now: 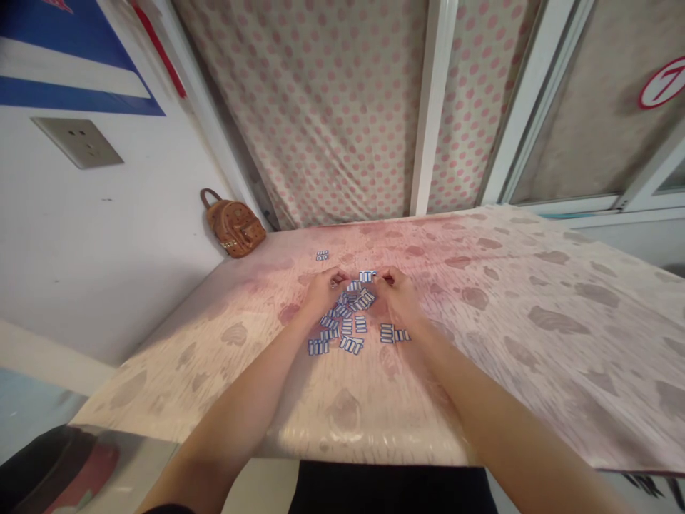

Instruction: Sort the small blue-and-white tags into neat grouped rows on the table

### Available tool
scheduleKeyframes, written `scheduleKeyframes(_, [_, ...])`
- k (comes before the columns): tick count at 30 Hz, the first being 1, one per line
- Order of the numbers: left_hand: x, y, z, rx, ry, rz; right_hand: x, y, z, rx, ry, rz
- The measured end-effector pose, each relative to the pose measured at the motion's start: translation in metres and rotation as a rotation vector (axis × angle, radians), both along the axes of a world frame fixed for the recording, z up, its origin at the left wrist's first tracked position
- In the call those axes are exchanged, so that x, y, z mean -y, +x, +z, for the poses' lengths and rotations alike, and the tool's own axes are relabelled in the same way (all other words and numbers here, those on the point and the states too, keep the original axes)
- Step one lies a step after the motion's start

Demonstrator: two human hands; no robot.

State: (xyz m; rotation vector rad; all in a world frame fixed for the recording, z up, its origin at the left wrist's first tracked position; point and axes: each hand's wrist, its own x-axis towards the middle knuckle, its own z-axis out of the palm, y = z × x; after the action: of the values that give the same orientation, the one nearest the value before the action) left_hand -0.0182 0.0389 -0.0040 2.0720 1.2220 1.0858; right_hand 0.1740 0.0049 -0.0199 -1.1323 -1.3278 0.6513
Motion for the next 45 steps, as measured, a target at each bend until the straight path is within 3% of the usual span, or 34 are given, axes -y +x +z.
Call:
scheduleKeyframes(5, [0.004, 0.006, 0.003, 0.328, -0.112, -0.073, -0.006, 0.002, -0.008, 0.009, 0.036, 0.059])
scheduleKeyframes(8, [0.007, 0.009, 0.003, 0.400, -0.127, -0.097, -0.007, 0.001, -0.010, -0.011, 0.038, 0.080])
scheduleKeyframes(18, [0.010, 0.011, 0.006, 0.426, -0.184, -0.141, 0.000, -0.003, -0.001, 0.005, 0.035, 0.104])
scheduleKeyframes(27, [0.020, 0.014, 0.004, 0.431, -0.450, -0.112, 0.004, -0.004, 0.005, 0.026, 0.025, 0.052])
scheduleKeyframes(45, [0.017, 0.013, 0.004, 0.469, -0.447, -0.141, 0.004, -0.005, -0.001, 0.128, 0.053, 0.043])
